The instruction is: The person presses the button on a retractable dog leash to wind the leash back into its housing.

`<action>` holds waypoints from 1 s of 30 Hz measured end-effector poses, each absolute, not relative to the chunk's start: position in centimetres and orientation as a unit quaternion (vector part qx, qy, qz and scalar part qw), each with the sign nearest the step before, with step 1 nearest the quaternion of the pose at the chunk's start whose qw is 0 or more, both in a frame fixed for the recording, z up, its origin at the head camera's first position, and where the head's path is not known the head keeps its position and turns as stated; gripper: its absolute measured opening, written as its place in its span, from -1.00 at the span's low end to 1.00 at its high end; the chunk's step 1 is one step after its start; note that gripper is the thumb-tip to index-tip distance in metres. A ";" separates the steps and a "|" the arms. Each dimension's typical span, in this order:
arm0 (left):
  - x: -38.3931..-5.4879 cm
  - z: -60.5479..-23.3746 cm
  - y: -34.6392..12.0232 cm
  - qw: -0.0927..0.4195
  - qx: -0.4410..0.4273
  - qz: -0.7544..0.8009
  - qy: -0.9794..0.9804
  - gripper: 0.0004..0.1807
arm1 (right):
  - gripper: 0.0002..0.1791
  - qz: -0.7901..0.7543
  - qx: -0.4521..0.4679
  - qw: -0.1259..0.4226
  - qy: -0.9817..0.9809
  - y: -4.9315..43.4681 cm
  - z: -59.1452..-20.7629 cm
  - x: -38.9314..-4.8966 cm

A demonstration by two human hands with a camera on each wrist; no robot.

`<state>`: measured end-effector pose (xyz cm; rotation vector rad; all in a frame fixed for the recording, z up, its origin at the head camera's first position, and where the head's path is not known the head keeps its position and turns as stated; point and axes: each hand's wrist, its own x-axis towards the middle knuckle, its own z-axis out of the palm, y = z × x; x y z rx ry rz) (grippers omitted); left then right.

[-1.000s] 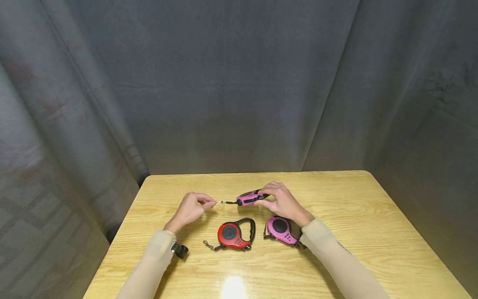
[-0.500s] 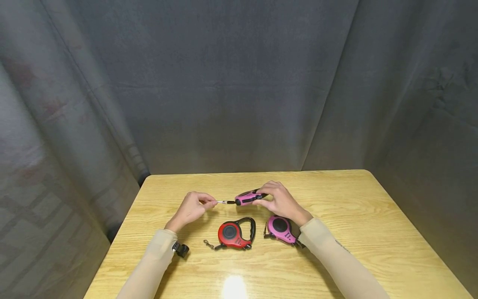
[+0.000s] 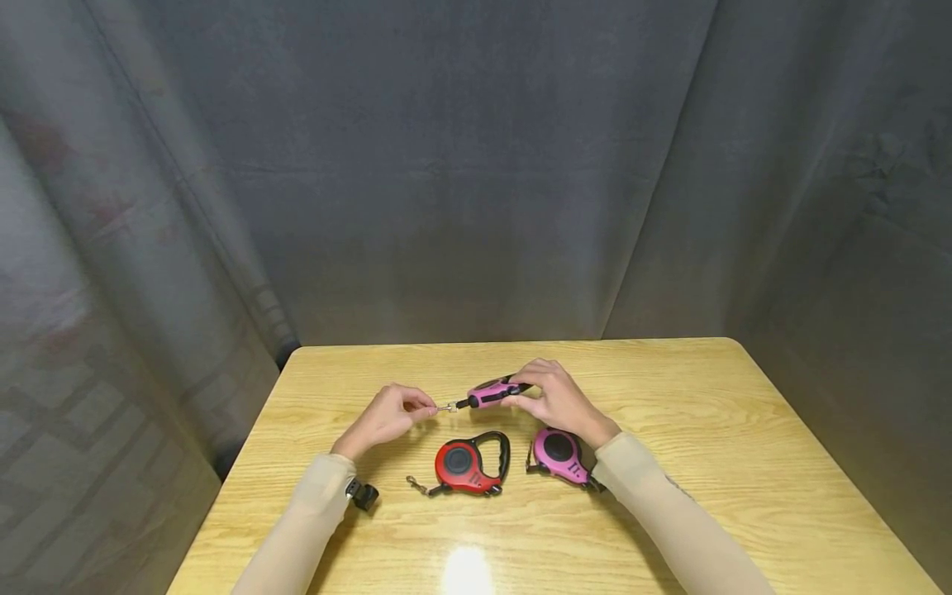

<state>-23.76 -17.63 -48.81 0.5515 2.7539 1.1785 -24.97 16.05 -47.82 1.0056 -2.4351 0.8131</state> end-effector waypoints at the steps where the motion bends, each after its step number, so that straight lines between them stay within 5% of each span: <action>1: -23.8 -48.8 -17.4 0.058 0.183 0.387 0.902 -0.77 | -0.60 0.288 0.360 0.194 -0.866 16.0 -47.7 -25.0; 9: -24.8 -48.7 -14.6 0.157 0.189 0.487 0.838 -0.31 | -0.61 0.300 0.376 0.187 -0.857 15.4 -46.7 -25.4; 17: -25.2 -48.9 -13.1 0.211 0.159 0.559 0.786 -0.31 | -0.68 0.328 0.347 0.147 -0.866 14.8 -46.1 -25.4; 25: -25.7 -49.4 -13.0 0.162 0.136 0.531 0.821 -0.22 | 0.17 0.391 0.169 -0.037 -0.904 14.5 -45.9 -25.4; 30: -25.9 -49.8 -12.6 0.115 0.141 0.447 0.876 -0.24 | 0.29 0.454 0.096 -0.147 -0.873 14.2 -46.3 -26.2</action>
